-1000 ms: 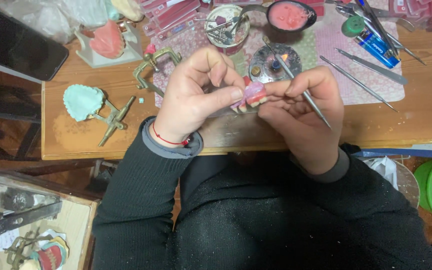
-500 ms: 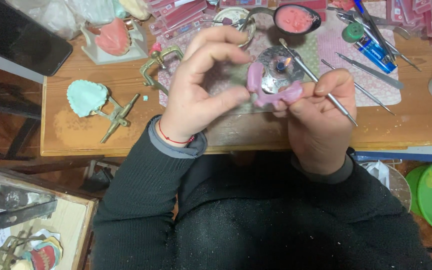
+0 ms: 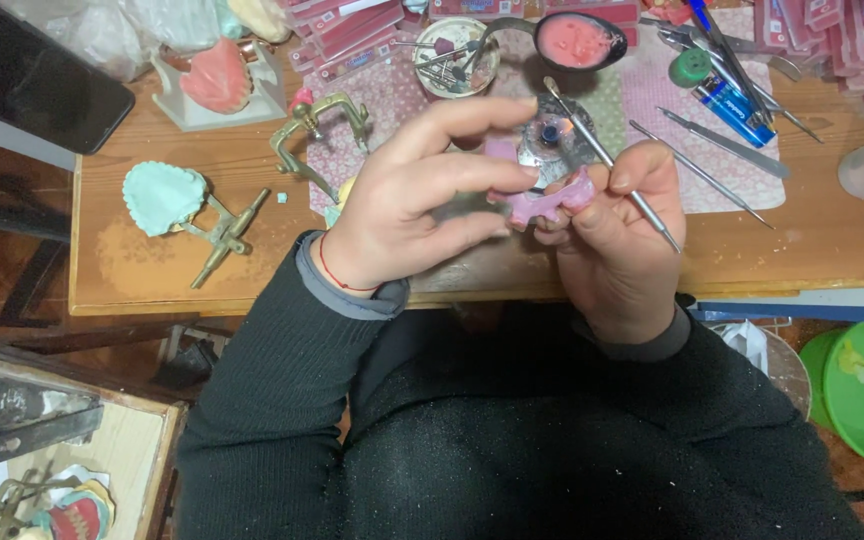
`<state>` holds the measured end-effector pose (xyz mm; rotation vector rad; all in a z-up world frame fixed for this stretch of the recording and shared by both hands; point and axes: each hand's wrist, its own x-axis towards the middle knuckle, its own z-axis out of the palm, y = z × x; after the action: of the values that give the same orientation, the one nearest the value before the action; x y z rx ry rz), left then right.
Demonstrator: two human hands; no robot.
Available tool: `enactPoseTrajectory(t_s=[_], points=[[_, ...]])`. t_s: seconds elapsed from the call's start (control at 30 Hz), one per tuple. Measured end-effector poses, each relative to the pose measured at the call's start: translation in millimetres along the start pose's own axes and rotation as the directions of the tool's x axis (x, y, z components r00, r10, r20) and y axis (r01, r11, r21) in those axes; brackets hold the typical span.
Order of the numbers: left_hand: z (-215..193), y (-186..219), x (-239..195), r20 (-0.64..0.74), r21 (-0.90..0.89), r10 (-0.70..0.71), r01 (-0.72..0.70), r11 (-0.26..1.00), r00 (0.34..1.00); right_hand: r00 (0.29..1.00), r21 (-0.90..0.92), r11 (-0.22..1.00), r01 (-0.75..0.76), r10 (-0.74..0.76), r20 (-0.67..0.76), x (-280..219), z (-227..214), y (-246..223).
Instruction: Repairing and preparing dentures using wax, heat, and glue on a dental model.
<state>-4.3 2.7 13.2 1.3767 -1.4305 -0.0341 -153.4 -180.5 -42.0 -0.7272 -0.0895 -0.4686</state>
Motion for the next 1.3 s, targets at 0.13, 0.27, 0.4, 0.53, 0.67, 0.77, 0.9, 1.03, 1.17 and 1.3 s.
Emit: enactPoseTrajectory(t_s=[0.13, 0.27, 0.4, 0.53, 0.67, 0.77, 0.9, 1.03, 1.17, 1.3], points=[[1, 0, 2, -0.025, 0.177, 0.075, -0.069, 0.982, 0.997, 1.0, -0.022, 1.0, -0.015, 0.015, 0.022, -1, -1, 1], [1, 3, 4, -0.077, 0.289, 0.165, -0.136, 0.948, 0.983, 0.999, -0.166, 0.986, -0.011, 0.018, 0.039, -1, 1, 0], [3, -3, -2, -0.171, 0.234, 0.059, -0.018, 0.972, 0.984, 0.997, -0.433, 0.899, 0.07, -0.072, 0.011, 2, -11, -11], [8, -1, -1, -0.252, 0.193, -0.135, 0.186, 0.963, 0.958, 0.978, -0.688, 0.709, 0.153, -0.21, 0.001, 11, -12, -22], [11, 3, 3, -0.262, 0.183, -0.27, 0.322, 0.929, 0.927, 0.977, -0.673, 0.732, 0.102, -0.2, -0.069, 12, -34, -18], [9, -1, 2, -0.204, 0.192, -0.231, 0.271, 0.943, 0.951, 0.981, -0.562, 0.827, 0.022, -0.128, -0.149, 15, -39, -20], [8, -9, 1, -0.133, 0.178, -0.137, 0.159, 0.971, 0.982, 0.986, -0.349, 0.933, 0.086, -0.13, -0.105, 10, -42, -25], [8, -11, 3, -0.066, 0.153, -0.126, 0.135, 0.979, 0.99, 0.986, -0.22, 0.965, 0.145, -0.122, 0.114, 5, -53, -25], [8, -10, 4, -0.049, 0.149, -0.12, 0.126, 0.981, 0.992, 0.986, -0.217, 0.97, 0.106, -0.075, 0.146, 3, -53, -22], [9, -11, 4, -0.043, 0.147, -0.113, 0.118, 0.982, 0.993, 0.988, -0.244, 0.966, 0.083, -0.048, 0.144, 3, -48, -24]])
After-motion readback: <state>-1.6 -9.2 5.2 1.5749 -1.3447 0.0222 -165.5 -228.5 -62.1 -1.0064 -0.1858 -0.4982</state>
